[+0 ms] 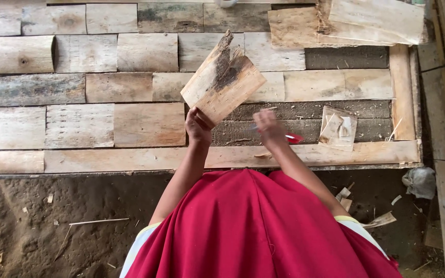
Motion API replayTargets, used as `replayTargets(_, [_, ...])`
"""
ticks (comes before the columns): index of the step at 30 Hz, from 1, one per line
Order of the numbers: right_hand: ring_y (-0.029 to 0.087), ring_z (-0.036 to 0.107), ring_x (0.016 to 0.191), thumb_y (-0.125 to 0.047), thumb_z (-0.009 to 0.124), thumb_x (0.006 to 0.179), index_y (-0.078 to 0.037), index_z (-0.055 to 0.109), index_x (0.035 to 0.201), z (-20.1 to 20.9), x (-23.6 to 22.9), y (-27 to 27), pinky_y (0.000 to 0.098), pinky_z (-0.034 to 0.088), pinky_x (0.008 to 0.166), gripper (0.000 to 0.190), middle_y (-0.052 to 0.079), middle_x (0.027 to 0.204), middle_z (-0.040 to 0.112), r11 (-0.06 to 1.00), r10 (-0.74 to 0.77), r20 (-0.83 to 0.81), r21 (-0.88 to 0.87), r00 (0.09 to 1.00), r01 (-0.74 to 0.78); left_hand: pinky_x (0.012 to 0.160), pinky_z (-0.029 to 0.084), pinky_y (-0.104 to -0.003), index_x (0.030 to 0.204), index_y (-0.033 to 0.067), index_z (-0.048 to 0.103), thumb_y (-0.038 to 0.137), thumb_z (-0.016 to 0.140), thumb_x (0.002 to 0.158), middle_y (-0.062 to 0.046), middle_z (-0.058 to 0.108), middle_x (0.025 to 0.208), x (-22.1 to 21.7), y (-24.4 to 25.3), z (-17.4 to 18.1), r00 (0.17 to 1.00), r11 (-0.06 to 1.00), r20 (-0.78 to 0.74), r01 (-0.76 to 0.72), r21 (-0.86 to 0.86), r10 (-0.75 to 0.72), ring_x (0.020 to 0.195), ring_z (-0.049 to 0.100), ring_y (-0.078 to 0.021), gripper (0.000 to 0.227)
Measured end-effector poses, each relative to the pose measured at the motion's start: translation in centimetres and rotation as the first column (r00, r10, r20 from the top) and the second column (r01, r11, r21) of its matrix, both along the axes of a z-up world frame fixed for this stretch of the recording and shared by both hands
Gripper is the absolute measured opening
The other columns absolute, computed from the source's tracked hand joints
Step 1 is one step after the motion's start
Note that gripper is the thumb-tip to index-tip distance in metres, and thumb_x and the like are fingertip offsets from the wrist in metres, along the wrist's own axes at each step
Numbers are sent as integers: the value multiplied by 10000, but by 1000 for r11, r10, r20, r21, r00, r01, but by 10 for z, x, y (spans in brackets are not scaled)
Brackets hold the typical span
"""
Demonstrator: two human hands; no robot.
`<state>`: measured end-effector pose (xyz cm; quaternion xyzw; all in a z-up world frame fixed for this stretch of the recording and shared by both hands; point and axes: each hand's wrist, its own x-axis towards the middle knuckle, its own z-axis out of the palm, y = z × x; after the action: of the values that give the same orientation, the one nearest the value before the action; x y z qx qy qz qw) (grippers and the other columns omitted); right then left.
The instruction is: Cutting thin wood veneer sheets to size using a utility knife on a wooden work surface.
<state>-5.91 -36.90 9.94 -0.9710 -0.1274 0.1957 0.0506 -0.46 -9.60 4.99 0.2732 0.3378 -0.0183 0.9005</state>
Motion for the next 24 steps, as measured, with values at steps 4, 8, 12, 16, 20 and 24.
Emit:
replayTargets(4, [385, 512, 1294, -132, 554, 971, -163, 589, 1338, 6, -13, -5, 574, 458, 980, 370, 128, 1397, 517, 935, -337, 59, -91, 940, 342, 586, 637, -351, 857, 168, 720, 407, 688, 834, -149, 780, 784, -9, -2, 18, 1000, 1000, -15, -10, -6, 10, 586, 752, -262, 242])
replayTargets(8, [288, 721, 990, -237, 560, 1014, -301, 677, 1046, 29, -28, 46, 473, 590, 841, 137, 3, 1090, 583, 978, -84, -46, 188, 995, 92, 648, 642, -412, 891, 139, 736, 399, 710, 805, -165, 780, 817, 4, -9, -2, 999, 1000, -32, 4, -11, -5, 649, 768, -296, 275])
replayTargets(12, [214, 677, 908, -318, 622, 926, -243, 608, 880, -66, -32, 44, 360, 572, 703, 89, -51, 1011, 588, 982, 118, 334, 100, 935, -160, 675, 643, -410, 928, 149, 727, 396, 705, 835, -158, 785, 856, 4, -4, -18, 999, 999, -34, 19, 36, -18, 694, 778, -291, 265])
replayTargets(16, [209, 665, 915, -244, 632, 852, -217, 605, 962, -59, -27, 47, 372, 563, 734, 117, -24, 1024, 570, 974, 215, 329, -5, 920, -226, 663, 650, -415, 919, 180, 729, 402, 697, 837, -150, 788, 888, 1, -1, 15, 1000, 999, 5, 18, 40, -18, 694, 778, -298, 239])
replayTargets(20, [282, 681, 968, -249, 578, 948, -159, 600, 1063, -90, -22, 35, 448, 588, 753, 148, 63, 1027, 569, 996, 67, 194, 38, 979, -76, 654, 653, -422, 909, 201, 729, 406, 688, 842, -159, 790, 911, 0, -1, 32, 999, 997, 22, 43, 67, -45, 708, 781, -312, 220])
replayTargets(24, [385, 718, 977, -329, 639, 934, -105, 634, 1053, -57, -19, -24, 528, 586, 765, 253, 152, 1002, 665, 846, -531, 76, 116, 844, 521, 679, 656, -457, 924, 221, 704, 412, 684, 853, -151, 790, 935, 1, 2, 19, 998, 996, 43, 46, 81, -50, 730, 784, -313, 204])
